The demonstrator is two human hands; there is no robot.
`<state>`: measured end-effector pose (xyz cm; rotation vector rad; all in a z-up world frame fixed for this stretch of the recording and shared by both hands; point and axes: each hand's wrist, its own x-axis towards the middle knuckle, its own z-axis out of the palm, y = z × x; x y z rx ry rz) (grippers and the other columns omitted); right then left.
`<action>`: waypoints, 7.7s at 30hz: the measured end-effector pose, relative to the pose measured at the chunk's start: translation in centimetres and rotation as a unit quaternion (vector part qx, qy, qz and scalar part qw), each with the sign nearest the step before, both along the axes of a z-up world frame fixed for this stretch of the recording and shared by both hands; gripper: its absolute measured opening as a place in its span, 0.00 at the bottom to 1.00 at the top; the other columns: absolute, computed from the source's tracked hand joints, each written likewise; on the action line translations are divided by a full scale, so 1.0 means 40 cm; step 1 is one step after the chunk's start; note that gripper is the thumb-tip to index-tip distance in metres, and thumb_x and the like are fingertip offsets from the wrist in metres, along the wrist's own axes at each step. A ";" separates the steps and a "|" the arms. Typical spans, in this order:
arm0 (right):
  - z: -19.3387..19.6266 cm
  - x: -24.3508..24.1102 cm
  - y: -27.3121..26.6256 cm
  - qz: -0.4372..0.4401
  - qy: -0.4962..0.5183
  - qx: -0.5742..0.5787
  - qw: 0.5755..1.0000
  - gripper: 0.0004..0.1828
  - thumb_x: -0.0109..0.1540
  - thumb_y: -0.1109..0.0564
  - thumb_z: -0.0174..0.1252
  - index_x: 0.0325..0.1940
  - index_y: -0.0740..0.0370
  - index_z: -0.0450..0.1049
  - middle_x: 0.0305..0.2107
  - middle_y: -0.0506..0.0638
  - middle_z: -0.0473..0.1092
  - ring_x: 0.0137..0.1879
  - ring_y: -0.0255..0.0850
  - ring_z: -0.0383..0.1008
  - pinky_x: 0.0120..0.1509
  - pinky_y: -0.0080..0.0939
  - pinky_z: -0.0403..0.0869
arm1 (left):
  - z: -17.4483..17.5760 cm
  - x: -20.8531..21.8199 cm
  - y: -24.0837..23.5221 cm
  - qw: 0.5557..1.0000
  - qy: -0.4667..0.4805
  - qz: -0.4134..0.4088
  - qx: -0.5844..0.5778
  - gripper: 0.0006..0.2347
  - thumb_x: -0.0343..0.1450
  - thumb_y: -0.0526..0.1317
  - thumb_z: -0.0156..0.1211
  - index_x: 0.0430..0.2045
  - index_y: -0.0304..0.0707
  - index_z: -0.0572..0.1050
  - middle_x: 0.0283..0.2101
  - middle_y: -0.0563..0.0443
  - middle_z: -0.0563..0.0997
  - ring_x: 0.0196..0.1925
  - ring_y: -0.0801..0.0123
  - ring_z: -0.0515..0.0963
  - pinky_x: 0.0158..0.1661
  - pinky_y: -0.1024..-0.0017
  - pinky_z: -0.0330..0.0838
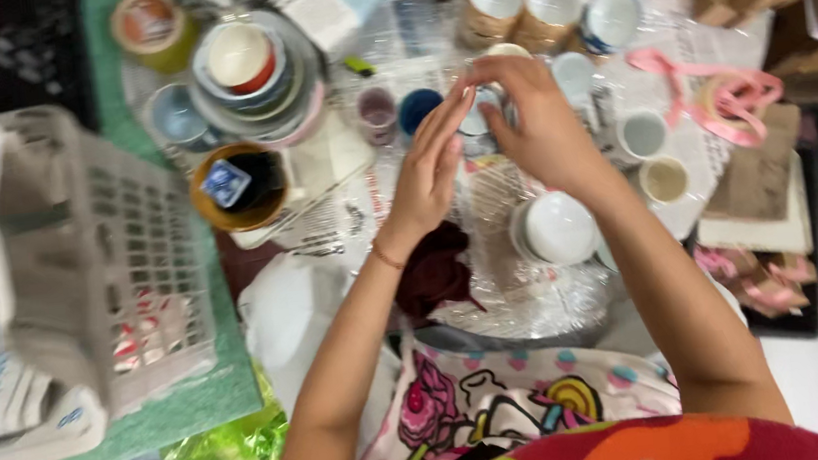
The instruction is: The person washes ceramic cups and saucers in a bucket of water, then dries them with a cloth. They handle items one at a time, rinsing and wiping each piece before placing it on a newspaper-covered surface.
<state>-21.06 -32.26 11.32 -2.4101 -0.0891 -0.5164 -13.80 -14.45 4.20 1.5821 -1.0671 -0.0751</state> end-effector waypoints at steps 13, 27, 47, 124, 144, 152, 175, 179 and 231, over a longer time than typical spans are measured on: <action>-0.077 -0.248 -0.210 -0.139 0.031 0.022 0.990 0.19 0.65 0.62 0.62 0.61 0.65 0.71 0.58 0.60 0.71 0.66 0.57 0.70 0.72 0.52 0.67 | -0.102 0.094 0.023 0.943 -0.147 0.219 0.203 0.38 0.66 0.24 0.58 0.75 0.41 0.53 0.76 0.44 0.60 0.80 0.41 0.53 0.77 0.50 0.51; -0.259 -0.265 -0.234 -0.302 0.101 -0.161 0.934 0.50 0.59 0.46 0.72 0.78 0.65 0.56 0.71 0.65 0.57 0.80 0.65 0.48 0.79 0.71 0.35 | -0.108 0.063 -0.003 0.935 -0.188 0.183 0.237 0.43 0.66 0.37 0.74 0.74 0.39 0.49 0.74 0.38 0.55 0.79 0.39 0.43 0.73 0.41 0.37; -0.325 -0.318 -0.279 -0.355 0.013 -0.060 0.933 0.45 0.56 0.44 0.77 0.67 0.68 0.62 0.63 0.56 0.67 0.75 0.52 0.63 0.82 0.66 0.28 | -0.128 -0.055 -0.059 0.951 -0.220 0.105 0.193 0.30 0.73 0.37 0.61 0.73 0.50 0.58 0.76 0.48 0.56 0.82 0.50 0.46 0.76 0.43 0.38; -1.318 -1.635 -0.057 -0.711 0.155 0.412 0.548 0.25 0.68 0.43 0.44 0.40 0.64 0.80 0.37 0.68 0.75 0.45 0.67 0.75 0.51 0.62 0.72 | -0.949 -1.531 -0.451 0.780 -0.291 -0.298 0.467 0.45 0.54 0.40 0.80 0.63 0.32 0.55 0.62 0.21 0.69 0.60 0.37 0.72 0.51 0.56 0.73; -1.274 -1.641 -0.123 -0.534 0.295 0.386 0.692 0.26 0.70 0.45 0.41 0.39 0.66 0.79 0.37 0.69 0.75 0.43 0.66 0.76 0.50 0.59 0.72 | -1.007 -1.533 -0.455 0.785 -0.141 -0.330 0.505 0.37 0.46 0.32 0.81 0.51 0.44 0.68 0.51 0.46 0.78 0.50 0.47 0.79 0.44 0.58 0.77; -1.187 -1.664 -0.059 -0.524 0.167 0.486 0.679 0.28 0.71 0.41 0.40 0.53 0.64 0.76 0.40 0.68 0.76 0.47 0.62 0.76 0.53 0.54 0.73 | -1.076 -1.508 -0.449 0.760 -0.159 -0.332 0.535 0.37 0.49 0.35 0.81 0.53 0.41 0.68 0.51 0.44 0.78 0.53 0.49 0.79 0.50 0.54 0.75; -1.274 -1.675 0.001 -0.440 0.066 0.610 0.656 0.28 0.71 0.39 0.49 0.63 0.62 0.73 0.59 0.51 0.72 0.63 0.40 0.71 0.68 0.44 0.66 | -1.024 -1.509 -0.441 0.636 -0.207 -0.343 0.660 0.32 0.49 0.45 0.79 0.49 0.42 0.75 0.49 0.47 0.81 0.51 0.54 0.82 0.48 0.62 0.78; -1.204 -1.809 -0.026 -0.325 0.366 0.577 0.654 0.33 0.69 0.32 0.49 0.54 0.62 0.80 0.46 0.55 0.79 0.54 0.43 0.76 0.64 0.43 0.69 | -1.010 -1.519 -0.464 0.550 0.066 -0.404 0.728 0.25 0.45 0.43 0.74 0.35 0.32 0.84 0.41 0.44 0.87 0.45 0.60 0.88 0.45 0.68 0.82; -1.328 -1.774 -0.023 -0.388 0.194 0.753 0.495 0.20 0.65 0.63 0.46 0.61 0.68 0.67 0.27 0.53 0.72 0.29 0.38 0.72 0.31 0.40 0.73 | -1.020 -1.566 -0.478 0.704 0.119 -0.274 0.645 0.39 0.56 0.41 0.78 0.61 0.32 0.61 0.62 0.23 0.61 0.67 0.33 0.62 0.59 0.41 0.62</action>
